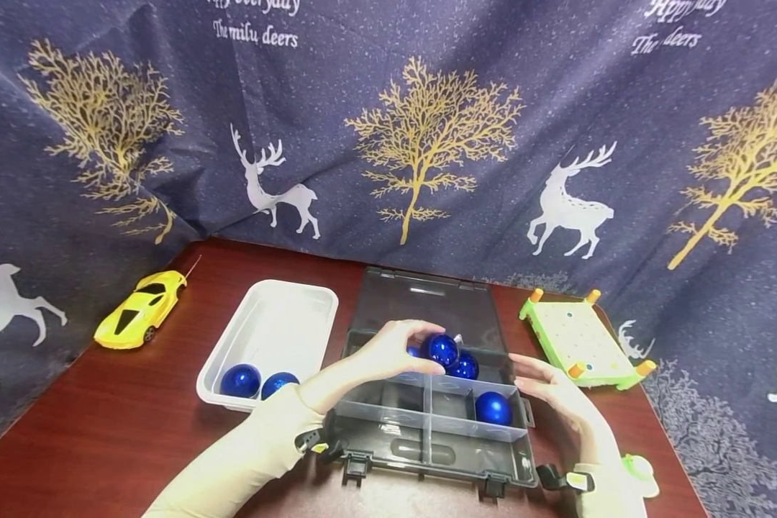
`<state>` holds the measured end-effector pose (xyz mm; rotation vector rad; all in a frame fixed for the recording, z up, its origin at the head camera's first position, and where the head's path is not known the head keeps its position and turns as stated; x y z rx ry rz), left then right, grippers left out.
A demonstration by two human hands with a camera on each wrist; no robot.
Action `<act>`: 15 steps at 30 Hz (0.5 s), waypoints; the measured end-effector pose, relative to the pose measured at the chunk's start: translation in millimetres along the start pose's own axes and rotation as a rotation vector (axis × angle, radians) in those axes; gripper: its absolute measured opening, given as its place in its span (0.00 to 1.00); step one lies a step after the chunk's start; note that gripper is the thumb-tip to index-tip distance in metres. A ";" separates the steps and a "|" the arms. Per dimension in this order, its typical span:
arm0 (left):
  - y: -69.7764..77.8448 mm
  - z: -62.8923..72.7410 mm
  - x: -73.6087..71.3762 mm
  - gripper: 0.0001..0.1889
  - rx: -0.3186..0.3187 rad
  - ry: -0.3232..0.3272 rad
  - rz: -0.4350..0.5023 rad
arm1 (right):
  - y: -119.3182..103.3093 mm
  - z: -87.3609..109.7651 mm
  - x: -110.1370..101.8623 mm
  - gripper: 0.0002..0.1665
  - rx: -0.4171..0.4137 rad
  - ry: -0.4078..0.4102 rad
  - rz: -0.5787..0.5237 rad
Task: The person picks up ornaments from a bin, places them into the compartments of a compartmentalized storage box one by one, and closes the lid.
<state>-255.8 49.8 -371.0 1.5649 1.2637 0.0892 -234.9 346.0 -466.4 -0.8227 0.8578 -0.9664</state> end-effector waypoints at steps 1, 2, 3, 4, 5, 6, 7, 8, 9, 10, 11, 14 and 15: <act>0.8 -0.3 2.8 0.31 0.016 -0.011 0.005 | -0.4 0.1 -0.4 0.32 -0.010 0.006 0.006; 1.2 -0.5 5.5 0.31 0.024 -0.024 0.015 | -0.7 0.1 -0.4 0.32 -0.018 0.001 0.007; 1.4 -0.6 8.0 0.31 0.032 -0.038 0.018 | -1.0 0.1 -0.9 0.32 -0.027 0.006 0.013; 1.7 -0.7 10.3 0.31 0.036 -0.052 0.024 | -1.4 0.1 -1.1 0.31 -0.037 0.003 0.013; 1.4 -0.6 12.5 0.31 0.041 -0.064 0.027 | -1.3 -0.1 -1.1 0.31 -0.039 -0.002 0.005; 1.3 -0.7 14.6 0.31 0.041 -0.079 0.029 | -1.3 -0.4 -0.9 0.31 -0.039 -0.012 -0.002; 0.8 -0.5 16.8 0.31 0.040 -0.095 0.027 | -0.7 -0.7 -0.7 0.31 -0.031 -0.023 -0.017; -0.3 -0.2 19.2 0.31 0.033 -0.113 0.033 | -0.1 -1.0 -0.5 0.32 -0.023 -0.034 -0.025; -0.4 -0.1 21.3 0.31 0.036 -0.127 0.037 | 0.4 -1.3 -0.6 0.32 -0.015 -0.036 -0.031; -0.3 -0.1 23.7 0.31 0.041 -0.144 0.039 | 0.4 -1.4 -0.6 0.32 -0.010 -0.037 -0.032; -0.1 -0.2 25.9 0.31 0.048 -0.159 0.042 | 0.5 -1.7 -1.1 0.31 -0.007 -0.028 -0.026; -0.2 -0.4 32.3 0.31 0.074 -0.203 0.032 | -0.6 -1.5 -2.1 0.31 -0.016 -0.004 0.008; 0.1 -0.7 34.1 0.31 0.082 -0.216 0.028 | -0.8 -1.2 -2.4 0.31 -0.016 0.008 0.018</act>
Point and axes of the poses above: each hand's wrist, its own z-axis away from the middle knuckle, its own x-axis out of the palm, y = z × x, the point moved 6 cm from there along -z, towards the middle knuckle, and after that the axes turned 15 degrees about x, right-handed, at the moved point
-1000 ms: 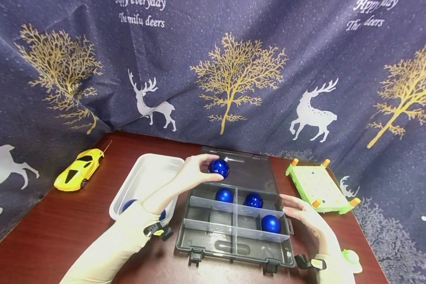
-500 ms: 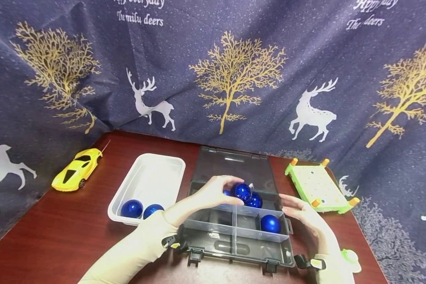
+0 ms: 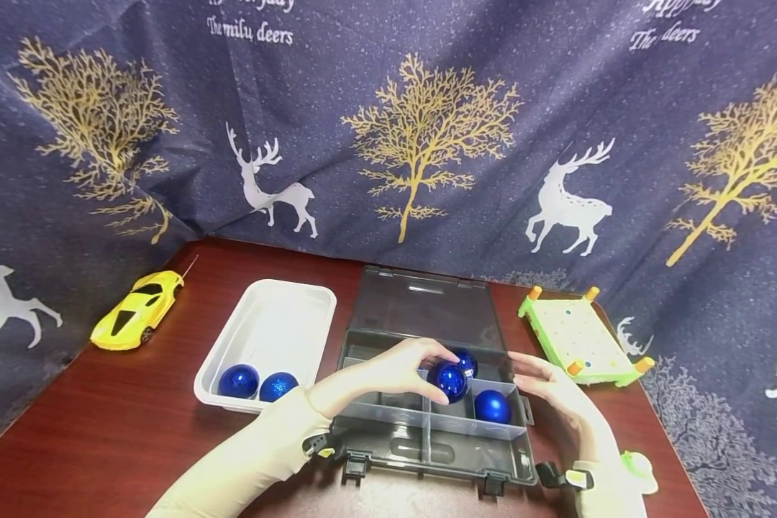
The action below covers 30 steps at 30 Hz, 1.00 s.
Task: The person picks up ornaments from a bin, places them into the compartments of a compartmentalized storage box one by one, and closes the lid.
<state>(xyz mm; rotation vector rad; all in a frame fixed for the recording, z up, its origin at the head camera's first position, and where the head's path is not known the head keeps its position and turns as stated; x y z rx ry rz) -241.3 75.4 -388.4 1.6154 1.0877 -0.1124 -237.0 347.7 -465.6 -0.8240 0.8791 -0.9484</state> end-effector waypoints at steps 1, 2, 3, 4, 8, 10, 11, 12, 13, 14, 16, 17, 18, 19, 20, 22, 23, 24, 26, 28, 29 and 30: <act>-0.3 -0.3 1.5 0.31 0.002 -0.014 -0.012 | -0.4 0.2 0.0 0.31 0.002 0.007 0.011; -0.8 -0.4 2.9 0.31 0.002 -0.025 -0.022 | 0.1 0.0 0.1 0.32 0.013 0.009 0.006; -1.2 -0.5 4.0 0.31 0.001 -0.036 -0.034 | 0.3 0.1 0.5 0.32 0.023 0.005 0.002; -0.8 -0.5 4.8 0.31 -0.003 -0.045 -0.044 | 0.9 0.1 0.8 0.33 0.035 0.002 -0.007; -0.7 -0.3 8.6 0.32 -0.009 -0.087 -0.101 | 1.5 0.5 1.4 0.33 0.055 -0.011 -0.026; 0.3 0.0 10.4 0.32 -0.007 -0.104 -0.123 | 1.1 1.0 1.9 0.33 0.056 -0.019 -0.035; 0.5 0.2 11.4 0.33 -0.008 -0.110 -0.130 | 1.0 1.2 1.7 0.33 0.057 -0.018 -0.035; 0.8 0.1 12.3 0.33 -0.008 -0.116 -0.130 | 0.7 1.6 1.4 0.33 0.057 -0.008 -0.032; 0.9 0.1 13.3 0.33 -0.008 -0.122 -0.130 | 0.0 2.0 1.2 0.33 0.056 0.001 -0.023; 0.8 0.1 14.2 0.33 -0.009 -0.127 -0.132 | -0.2 2.4 1.0 0.33 0.061 0.007 -0.021; 0.3 -0.4 16.0 0.33 -0.010 -0.135 -0.125 | -0.5 3.1 0.0 0.34 0.073 0.034 -0.006; 0.2 -1.0 17.0 0.33 -0.005 -0.140 -0.126 | -0.7 3.6 -0.7 0.34 0.077 0.052 0.008; 0.1 -1.8 18.0 0.33 0.001 -0.146 -0.128 | -0.9 4.2 -0.9 0.34 0.084 0.060 0.012; 0.0 -2.7 19.0 0.32 0.007 -0.152 -0.134 | -0.2 4.6 -0.4 0.34 0.100 0.050 0.003; 0.0 -3.6 19.9 0.32 0.014 -0.156 -0.139 | 0.8 4.9 0.1 0.34 0.119 0.039 -0.015; 0.1 -5.4 21.8 0.31 0.024 -0.166 -0.147 | 1.6 5.3 0.1 0.34 0.137 0.046 -0.028; -0.1 -6.2 22.6 0.30 0.025 -0.172 -0.157 | 1.4 5.4 0.8 0.34 0.135 0.034 -0.032; -0.4 -6.6 23.1 0.30 0.022 -0.176 -0.164 | 1.2 5.3 1.5 0.34 0.131 0.023 -0.037; -1.0 -7.3 24.0 0.29 0.011 -0.187 -0.185 | 0.2 4.8 2.1 0.34 0.110 0.021 -0.028; -1.9 -8.5 24.8 0.28 0.003 -0.196 -0.204 | 0.0 4.4 1.9 0.35 0.101 0.023 -0.023; -2.2 -9.5 25.2 0.28 0.001 -0.201 -0.211 | 0.2 4.5 1.7 0.34 0.099 0.021 -0.022; -2.5 -10.5 25.7 0.28 0.001 -0.206 -0.218 | 0.8 4.5 1.6 0.34 0.102 0.017 -0.025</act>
Point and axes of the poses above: each hand's wrist, its own z-axis away from the middle knuckle, its own x-axis out of the palm, y = z × x, the point moved 6 cm from there along -z, towards the middle knuckle, and after that the axes turned 15 degrees about x, right-handed, at the moved point
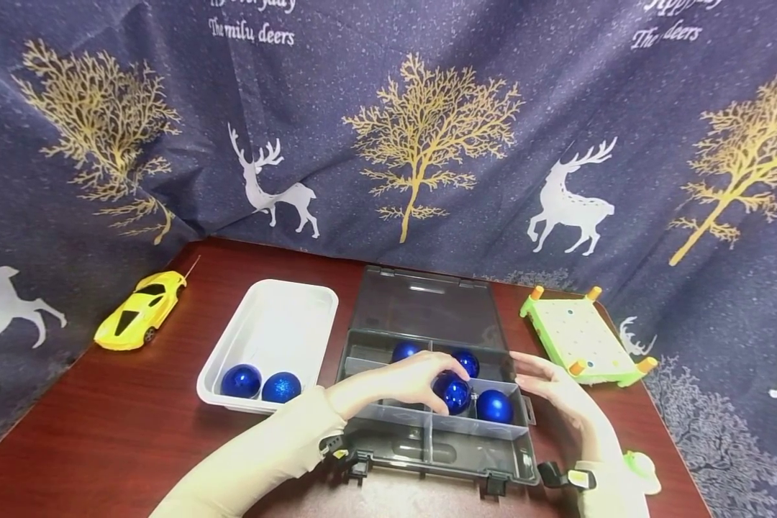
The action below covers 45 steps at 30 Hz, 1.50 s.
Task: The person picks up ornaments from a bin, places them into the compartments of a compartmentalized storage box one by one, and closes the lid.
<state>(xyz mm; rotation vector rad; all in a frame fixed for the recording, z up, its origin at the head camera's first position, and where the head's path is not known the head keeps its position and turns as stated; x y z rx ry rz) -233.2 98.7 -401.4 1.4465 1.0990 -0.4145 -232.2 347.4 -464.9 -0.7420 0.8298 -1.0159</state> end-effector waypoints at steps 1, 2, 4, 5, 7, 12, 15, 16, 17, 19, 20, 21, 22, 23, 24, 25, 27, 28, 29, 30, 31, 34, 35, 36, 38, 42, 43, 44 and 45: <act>-0.2 -1.3 0.4 0.28 -0.002 -0.007 -0.006 | 1.1 0.0 0.4 0.34 0.008 -0.018 -0.022; -0.6 -2.8 0.8 0.28 -0.003 -0.011 -0.013 | 2.1 0.1 0.6 0.34 0.018 -0.035 -0.046; -0.9 -5.5 1.6 0.28 -0.009 -0.021 -0.028 | 3.4 0.0 1.2 0.33 0.025 -0.064 -0.076; -0.9 -6.4 2.0 0.28 -0.016 -0.025 -0.033 | 3.6 -0.1 1.9 0.33 0.022 -0.083 -0.089; -1.3 -8.0 3.0 0.28 -0.024 -0.028 -0.044 | 3.8 -0.9 3.6 0.33 0.019 -0.121 -0.119; -4.9 -10.9 7.1 0.30 -0.050 -0.035 -0.069 | 1.6 -2.9 3.0 0.32 -0.022 -0.109 -0.083; -6.8 -11.8 8.4 0.29 -0.074 -0.045 -0.094 | 0.0 -3.3 0.9 0.32 -0.052 -0.063 -0.035; -6.9 -12.0 8.7 0.28 -0.078 -0.049 -0.104 | -0.6 -3.3 0.5 0.32 -0.061 -0.053 -0.026; -7.1 -12.1 9.0 0.28 -0.083 -0.053 -0.114 | -0.8 -3.2 1.4 0.32 -0.067 -0.067 -0.027; -6.9 -12.0 9.2 0.27 -0.088 -0.060 -0.128 | -0.2 -3.1 2.3 0.32 -0.061 -0.081 -0.032; -6.9 -12.0 9.3 0.27 -0.089 -0.061 -0.132 | 0.1 -2.9 2.5 0.32 -0.055 -0.081 -0.031; -6.9 -12.0 9.5 0.27 -0.090 -0.063 -0.133 | 1.1 -3.0 3.2 0.32 -0.040 -0.093 -0.046; -7.0 -12.0 9.6 0.27 -0.095 -0.065 -0.132 | 1.8 -3.0 3.6 0.32 -0.029 -0.098 -0.056; -7.3 -12.0 9.9 0.27 -0.098 -0.065 -0.131 | 2.1 -2.8 3.3 0.32 -0.025 -0.094 -0.052; -7.5 -12.0 10.0 0.27 -0.103 -0.067 -0.130 | 2.6 -3.0 2.7 0.32 -0.016 -0.084 -0.055; -8.0 -12.0 10.3 0.27 -0.109 -0.070 -0.131 | 2.6 -3.1 2.1 0.32 -0.018 -0.074 -0.048; -9.0 -12.3 10.9 0.27 -0.120 -0.077 -0.133 | 2.2 -3.4 2.0 0.32 -0.026 -0.074 -0.051; -9.5 -12.4 11.2 0.28 -0.125 -0.080 -0.136 | 1.8 -3.5 1.1 0.32 -0.033 -0.061 -0.038; -9.7 -12.5 11.5 0.28 -0.129 -0.083 -0.135 | 1.2 -3.7 0.6 0.32 -0.040 -0.050 -0.026; -9.6 -12.6 11.5 0.28 -0.132 -0.086 -0.136 | 1.1 -4.0 0.4 0.32 -0.040 -0.047 -0.026; -9.5 -12.6 11.6 0.28 -0.135 -0.089 -0.136 | 1.1 -4.2 0.2 0.32 -0.039 -0.042 -0.025; -8.5 -13.2 11.6 0.28 -0.140 -0.097 -0.142 | 1.2 -4.4 0.4 0.32 -0.026 -0.042 -0.025; -8.0 -13.4 11.6 0.28 -0.139 -0.099 -0.144 | 1.0 -4.3 0.3 0.32 -0.021 -0.036 -0.023; -7.6 -13.8 11.6 0.28 -0.138 -0.101 -0.148 | 1.1 -4.1 0.1 0.32 -0.015 -0.031 -0.018; -7.6 -14.3 11.7 0.28 -0.138 -0.103 -0.154 | 0.7 -3.8 -0.4 0.32 -0.008 -0.011 -0.002; -8.4 -13.6 12.0 0.28 -0.147 -0.097 -0.141 | 0.4 -4.1 -1.0 0.32 -0.002 0.022 0.032; -8.5 -13.2 11.9 0.28 -0.150 -0.093 -0.131 | 0.4 -4.3 -1.2 0.32 -0.003 0.027 0.035; -8.5 -12.6 11.9 0.28 -0.154 -0.088 -0.119 | 0.6 -4.4 -1.4 0.33 -0.003 0.030 0.039; -8.5 -12.1 11.9 0.27 -0.157 -0.083 -0.108 | 0.8 -4.5 -1.2 0.33 -0.005 0.025 0.038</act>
Point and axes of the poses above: each hand's wrist, its own z-axis away from the middle knuckle, its own x-axis out of the palm, y = z × x, the point moved 6 cm from there along -z, towards the middle knuckle, and after that the axes turned 15 degrees about x, right-handed, at the moved point
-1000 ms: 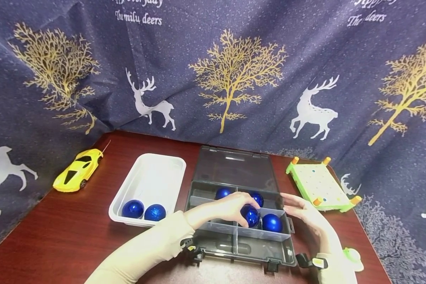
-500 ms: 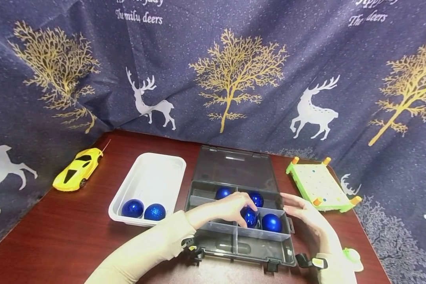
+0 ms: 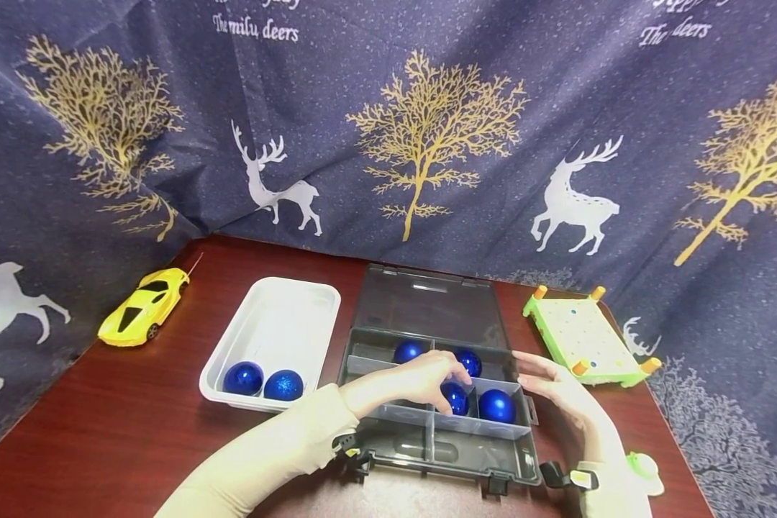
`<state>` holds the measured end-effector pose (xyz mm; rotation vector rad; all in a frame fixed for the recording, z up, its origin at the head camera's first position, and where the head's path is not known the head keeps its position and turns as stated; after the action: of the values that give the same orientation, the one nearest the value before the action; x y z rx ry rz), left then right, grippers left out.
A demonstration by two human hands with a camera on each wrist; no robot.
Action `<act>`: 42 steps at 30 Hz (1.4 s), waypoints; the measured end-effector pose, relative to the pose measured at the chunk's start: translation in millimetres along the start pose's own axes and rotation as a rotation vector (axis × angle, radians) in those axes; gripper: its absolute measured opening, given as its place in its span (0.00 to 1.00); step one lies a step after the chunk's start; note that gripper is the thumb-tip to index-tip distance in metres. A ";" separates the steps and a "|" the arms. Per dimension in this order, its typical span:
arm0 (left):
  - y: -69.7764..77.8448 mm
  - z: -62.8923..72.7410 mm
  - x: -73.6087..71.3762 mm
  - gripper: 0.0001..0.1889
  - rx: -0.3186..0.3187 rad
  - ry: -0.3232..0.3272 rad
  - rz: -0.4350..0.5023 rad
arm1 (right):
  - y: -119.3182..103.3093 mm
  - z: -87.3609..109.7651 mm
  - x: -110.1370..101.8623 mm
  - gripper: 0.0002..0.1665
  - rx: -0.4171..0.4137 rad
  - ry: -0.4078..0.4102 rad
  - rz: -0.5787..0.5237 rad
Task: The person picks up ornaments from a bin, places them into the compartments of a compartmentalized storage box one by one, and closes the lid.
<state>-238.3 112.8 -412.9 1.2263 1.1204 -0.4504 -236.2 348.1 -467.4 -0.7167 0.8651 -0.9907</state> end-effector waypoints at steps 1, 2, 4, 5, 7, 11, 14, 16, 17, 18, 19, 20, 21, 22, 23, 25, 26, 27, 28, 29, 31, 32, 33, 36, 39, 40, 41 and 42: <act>0.2 0.5 0.0 0.27 -0.001 0.004 0.013 | 0.0 0.1 -0.7 0.33 -0.004 0.007 0.004; 0.6 0.8 0.0 0.26 0.000 0.005 0.024 | -0.1 0.1 -1.1 0.33 -0.011 0.009 0.005; 2.3 1.6 -0.1 0.25 0.012 0.009 0.044 | -0.4 0.4 -0.6 0.33 -0.029 -0.014 -0.002; 3.1 2.0 -0.2 0.24 0.018 0.010 0.053 | -0.4 0.5 -0.3 0.32 -0.038 -0.029 -0.009; 4.8 2.6 -1.0 0.23 0.029 0.013 0.073 | -0.3 0.5 0.3 0.32 -0.051 -0.060 -0.030; 6.9 5.4 -5.3 0.21 0.032 0.026 0.126 | -0.3 0.5 0.1 0.32 -0.071 -0.068 -0.038; 8.2 9.9 -10.6 0.20 0.025 0.039 0.160 | 0.1 -0.1 1.4 0.32 -0.069 -0.075 -0.057; 8.9 14.3 -15.1 0.20 0.021 0.043 0.168 | 1.8 -0.5 3.8 0.32 -0.048 -0.115 -0.100; 9.3 17.0 -17.5 0.20 0.021 0.044 0.167 | 2.7 -0.7 5.1 0.32 -0.035 -0.136 -0.126; 9.5 19.8 -20.0 0.20 0.023 0.044 0.162 | 4.1 -1.0 6.4 0.32 -0.010 -0.157 -0.158; 9.5 23.0 -22.6 0.20 0.028 0.044 0.162 | 4.8 -1.1 6.4 0.32 -0.001 -0.154 -0.166; 9.3 26.1 -25.1 0.20 0.037 0.045 0.164 | 5.9 -1.2 6.9 0.33 0.020 -0.163 -0.182; 9.2 29.5 -27.7 0.20 0.047 0.046 0.166 | 6.2 -1.3 6.1 0.33 0.022 -0.146 -0.168; 8.7 33.0 -30.4 0.20 0.055 0.049 0.171 | 6.3 -1.4 5.1 0.33 0.023 -0.132 -0.155; 7.9 36.4 -33.2 0.21 0.063 0.053 0.173 | 5.9 -1.5 3.9 0.33 0.016 -0.111 -0.131; 5.3 43.4 -38.9 0.21 0.081 0.054 0.184 | 5.3 -1.1 3.8 0.33 0.021 -0.101 -0.125; 3.5 46.9 -41.9 0.22 0.089 0.052 0.184 | 5.3 -0.6 4.8 0.33 0.028 -0.120 -0.144; 1.6 50.8 -45.0 0.22 0.096 0.047 0.182 | 4.6 -0.2 5.4 0.33 0.021 -0.131 -0.150; -0.8 55.0 -48.4 0.22 0.098 0.041 0.175 | 3.8 0.1 6.0 0.33 0.019 -0.140 -0.159; -3.4 59.6 -52.0 0.23 0.098 0.033 0.171 | 3.0 0.5 6.7 0.33 0.014 -0.144 -0.165; -9.1 69.9 -59.5 0.24 0.099 0.021 0.176 | 2.2 1.2 8.1 0.32 0.011 -0.167 -0.187; -12.7 75.3 -63.1 0.25 0.092 0.015 0.178 | 2.0 1.4 8.0 0.32 0.003 -0.171 -0.184; -16.0 81.1 -66.8 0.25 0.086 0.012 0.181 | 1.6 1.3 7.5 0.32 -0.006 -0.163 -0.172; -26.6 98.1 -75.8 0.27 0.061 0.012 0.206 | 1.5 1.5 6.6 0.33 -0.015 -0.144 -0.147; -37.0 114.8 -82.5 0.27 0.040 0.017 0.236 | 0.6 1.9 5.5 0.33 -0.037 -0.111 -0.113; -40.6 120.2 -84.4 0.27 0.031 0.023 0.261 | 0.2 2.0 5.3 0.33 -0.045 -0.105 -0.103; -43.9 125.7 -86.5 0.27 0.024 0.030 0.277 | 0.7 2.1 5.8 0.33 -0.039 -0.119 -0.118; -47.0 131.1 -88.8 0.27 0.020 0.038 0.288 | 0.5 2.1 5.5 0.33 -0.047 -0.111 -0.107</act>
<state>-257.8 -45.5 -370.0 1.3933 0.9540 -0.2204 -232.6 343.6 -468.4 -0.8569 0.7614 -1.0185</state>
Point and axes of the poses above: each hand's wrist, its own z-axis away from the middle knuckle, its own x-axis out of the palm, y = z × x, the point moved 6 cm from there along -z, towards the middle knuckle, and after that the axes turned 15 degrees about x, right-handed, at the moved point
